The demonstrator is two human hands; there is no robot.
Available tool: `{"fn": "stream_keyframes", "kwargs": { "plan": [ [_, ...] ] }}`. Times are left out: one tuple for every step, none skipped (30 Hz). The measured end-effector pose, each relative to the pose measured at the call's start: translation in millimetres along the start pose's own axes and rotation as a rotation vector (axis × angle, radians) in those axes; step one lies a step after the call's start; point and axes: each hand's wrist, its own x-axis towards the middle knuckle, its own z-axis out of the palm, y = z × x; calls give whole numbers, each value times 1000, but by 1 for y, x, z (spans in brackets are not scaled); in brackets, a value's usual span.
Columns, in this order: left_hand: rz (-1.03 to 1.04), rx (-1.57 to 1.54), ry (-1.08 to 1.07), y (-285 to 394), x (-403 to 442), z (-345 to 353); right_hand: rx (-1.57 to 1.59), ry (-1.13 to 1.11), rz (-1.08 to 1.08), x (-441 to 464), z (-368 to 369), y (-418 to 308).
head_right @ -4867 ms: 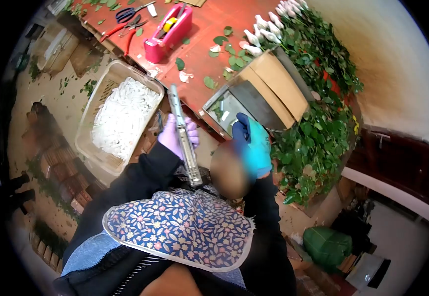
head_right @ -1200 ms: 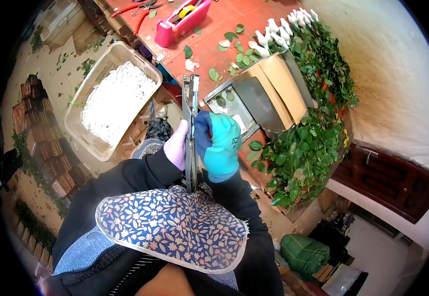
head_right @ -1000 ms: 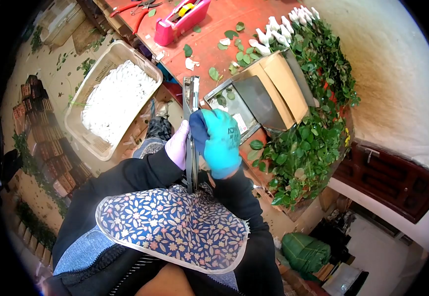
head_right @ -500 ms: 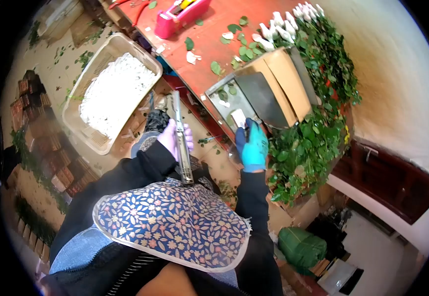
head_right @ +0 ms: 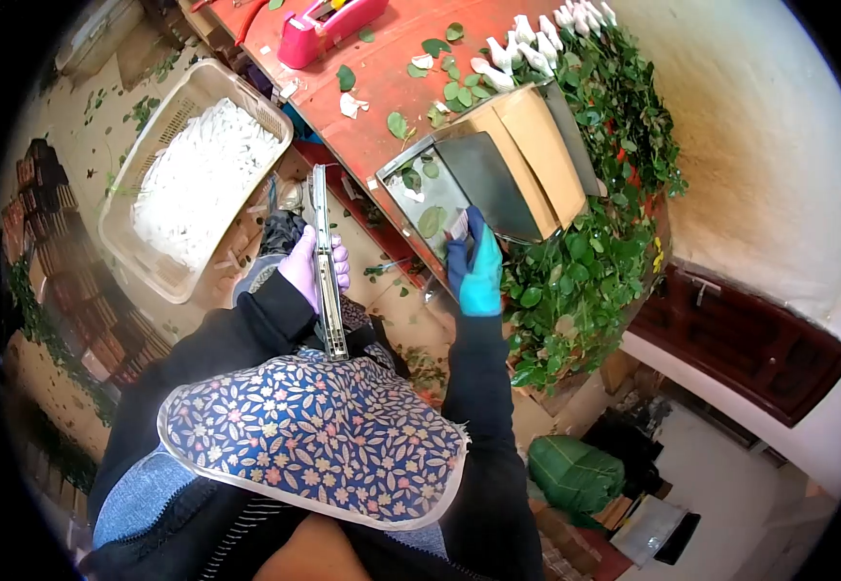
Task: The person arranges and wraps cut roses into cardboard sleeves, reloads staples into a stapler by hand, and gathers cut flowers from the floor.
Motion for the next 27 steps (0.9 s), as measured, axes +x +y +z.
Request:
{"fn": "stream_keyframes", "kwargs": {
  "plan": [
    [23,38,-8,-1,-1,0,-49,6,-8,-1,-5,-23],
    [18,28,-13,0,-2,2,-69,-6,-23,-2,-10,-36],
    [16,30,-13,0,-2,3,-90,-17,-38,-4,-15,-50],
    [13,35,-12,-1,-2,3,-93,23,-132,-7,-14,-57],
    [11,13,-20,-2,0,3,-98,21,-98,-6,-15,-83],
    [2,16,-22,-3,1,3,-104,27,-93,-6,-14,-94],
    [-6,11,-28,-4,2,3,-75,35,-110,-6,-13,-101],
    [-12,6,-34,-4,3,4,-43,42,-129,-6,-13,-105],
    [-12,29,-21,-4,4,4,-74,46,-157,-5,-13,-107],
    [-14,33,-21,-5,4,5,-74,50,-156,-4,-14,-108],
    [-15,36,-33,-5,4,5,-130,20,-167,-4,-14,-110],
    [-16,39,-42,-5,3,5,-185,-11,-176,-3,-14,-111],
    [-19,43,-38,-5,2,5,-172,-5,-254,-1,-13,-114],
    [5,55,-7,-5,0,8,-169,-2,-249,-4,-12,-113],
    [28,66,24,-5,-1,11,-244,-97,-269,-8,-11,-113],
    [24,68,30,-3,-2,10,-318,-194,-288,-12,-11,-112],
    [42,54,-6,0,-2,6,-373,-393,-278,-15,-7,-92],
    [63,37,-41,3,-4,7,-443,-506,-200,-32,-8,-80],
    [63,-6,-37,6,-8,5,-468,-522,-170,-43,-3,-64],
    [97,9,-3,9,-12,3,-492,-540,-148,-49,4,-58],
    [119,0,-65,11,-18,-6,-482,-554,-159,-55,10,-51],
    [142,-4,-123,13,-24,-15,-382,-493,-129,-62,17,-43],
    [168,-7,-170,13,-31,-26,-281,-430,-89,-70,25,-37],
    [211,20,-142,11,-42,-28,-264,-438,-80,-82,32,-25],
    [203,-13,-168,10,-49,-35,-246,-499,-47,-92,42,-10],
    [191,-47,-194,10,-56,-43,-230,-560,-11,-103,53,4],
    [194,-24,-107,8,-66,-44,-195,-658,79,-114,61,16]
  ]
}}
